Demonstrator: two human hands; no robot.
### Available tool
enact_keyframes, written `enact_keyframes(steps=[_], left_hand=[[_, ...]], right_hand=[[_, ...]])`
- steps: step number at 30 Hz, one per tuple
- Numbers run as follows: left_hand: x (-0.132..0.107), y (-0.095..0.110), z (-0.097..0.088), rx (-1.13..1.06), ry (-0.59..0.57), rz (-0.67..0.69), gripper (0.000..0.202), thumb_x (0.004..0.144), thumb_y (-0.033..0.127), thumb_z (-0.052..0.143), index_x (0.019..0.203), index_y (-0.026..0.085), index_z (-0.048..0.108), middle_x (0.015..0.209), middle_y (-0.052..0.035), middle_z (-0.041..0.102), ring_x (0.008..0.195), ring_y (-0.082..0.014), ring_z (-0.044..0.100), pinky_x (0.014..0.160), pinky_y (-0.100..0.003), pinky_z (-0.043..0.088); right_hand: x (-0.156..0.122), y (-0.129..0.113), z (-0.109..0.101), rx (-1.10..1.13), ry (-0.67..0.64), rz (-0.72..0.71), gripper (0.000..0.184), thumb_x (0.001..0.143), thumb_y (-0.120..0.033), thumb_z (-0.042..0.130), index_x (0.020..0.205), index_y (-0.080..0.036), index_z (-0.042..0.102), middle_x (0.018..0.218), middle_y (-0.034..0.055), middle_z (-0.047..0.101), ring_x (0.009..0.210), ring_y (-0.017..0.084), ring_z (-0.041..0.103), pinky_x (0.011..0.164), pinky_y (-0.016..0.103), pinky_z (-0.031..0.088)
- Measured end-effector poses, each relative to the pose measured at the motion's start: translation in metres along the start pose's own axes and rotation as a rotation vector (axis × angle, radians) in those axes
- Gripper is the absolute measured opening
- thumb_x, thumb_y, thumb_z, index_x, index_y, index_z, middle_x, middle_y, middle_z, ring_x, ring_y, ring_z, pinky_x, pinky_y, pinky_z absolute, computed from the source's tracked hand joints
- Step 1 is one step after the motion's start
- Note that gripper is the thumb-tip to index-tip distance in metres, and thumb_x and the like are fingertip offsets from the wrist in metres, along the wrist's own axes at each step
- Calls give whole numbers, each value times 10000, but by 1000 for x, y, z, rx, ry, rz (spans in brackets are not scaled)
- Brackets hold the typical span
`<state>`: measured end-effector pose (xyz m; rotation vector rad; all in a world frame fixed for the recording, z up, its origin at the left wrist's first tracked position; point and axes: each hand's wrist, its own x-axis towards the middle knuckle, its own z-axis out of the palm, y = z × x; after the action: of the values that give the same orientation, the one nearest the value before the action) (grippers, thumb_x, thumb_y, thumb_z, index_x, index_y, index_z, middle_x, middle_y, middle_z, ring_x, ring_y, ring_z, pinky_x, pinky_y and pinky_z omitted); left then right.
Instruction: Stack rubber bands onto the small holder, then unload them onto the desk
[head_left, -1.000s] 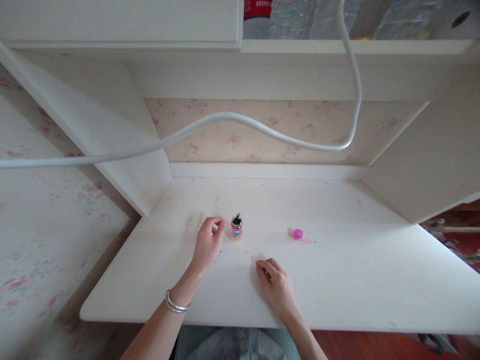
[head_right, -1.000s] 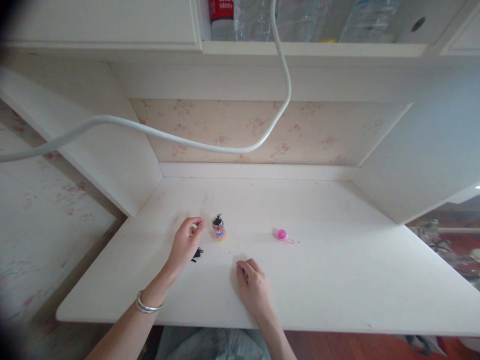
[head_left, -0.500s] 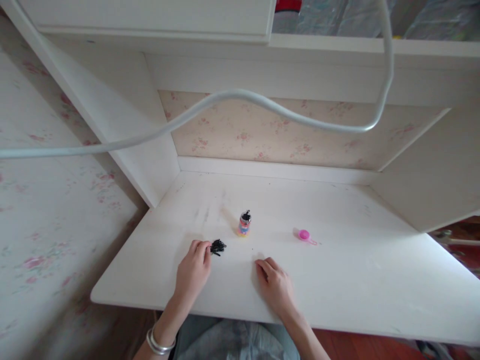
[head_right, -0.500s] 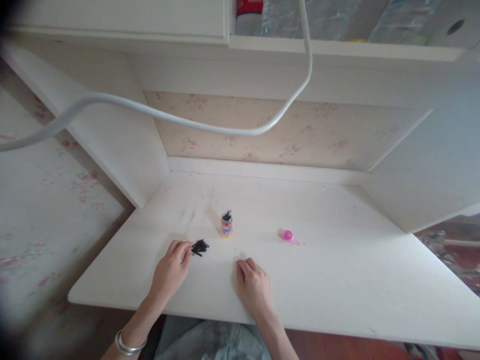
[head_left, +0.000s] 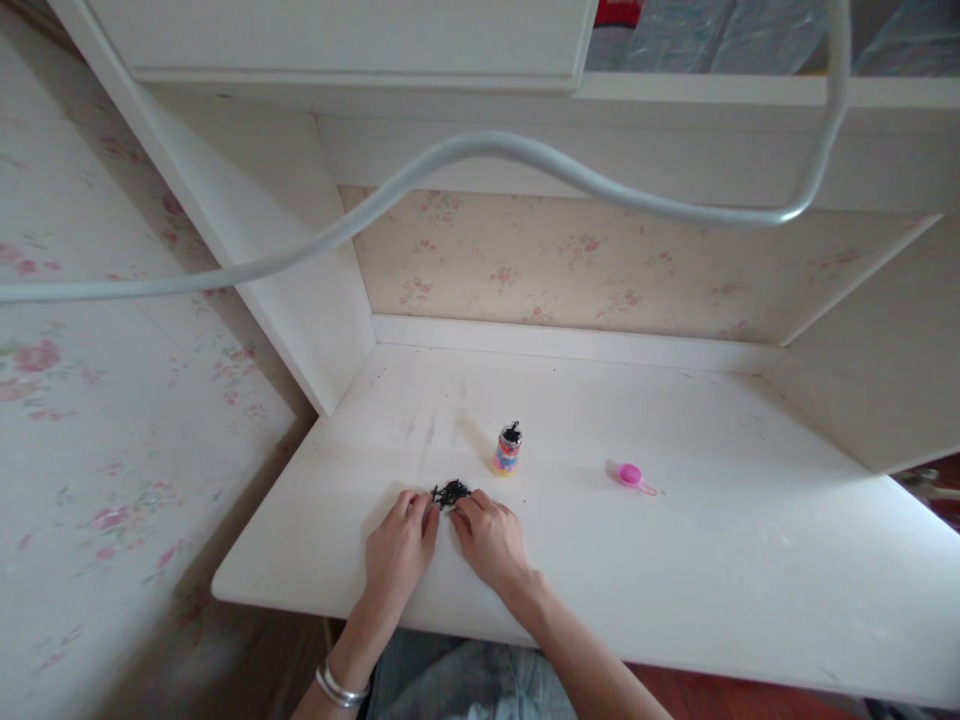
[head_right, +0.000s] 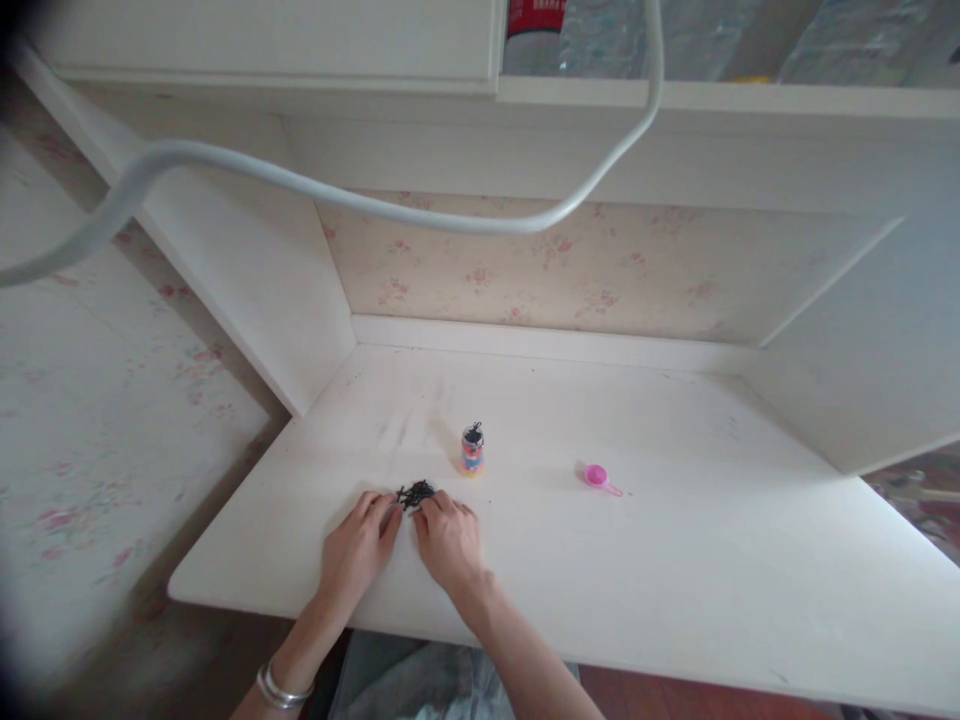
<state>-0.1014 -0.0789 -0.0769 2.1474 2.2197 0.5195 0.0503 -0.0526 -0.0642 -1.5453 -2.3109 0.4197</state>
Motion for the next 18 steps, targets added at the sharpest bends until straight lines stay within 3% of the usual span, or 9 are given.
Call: enact_keyframes(steps=[8, 18], left_hand=[[3, 1, 2, -14, 4, 28, 241, 947, 320, 389, 1049, 255, 597, 1011, -34, 637, 786, -155, 634, 597, -237, 409], [10, 2, 4, 34, 37, -12, 262, 963, 293, 348, 992, 243, 604, 964, -30, 649, 723, -157, 626, 550, -251, 366]], right_hand=[[3, 9, 6, 16, 11, -17, 178, 940, -227, 450, 889, -230, 620, 905, 5, 640, 760, 134, 622, 645, 216, 404], [-15, 22, -4, 64, 9, 70, 217, 956, -217, 409, 895, -228, 617, 899, 18, 620, 726, 135, 623, 625, 218, 411]])
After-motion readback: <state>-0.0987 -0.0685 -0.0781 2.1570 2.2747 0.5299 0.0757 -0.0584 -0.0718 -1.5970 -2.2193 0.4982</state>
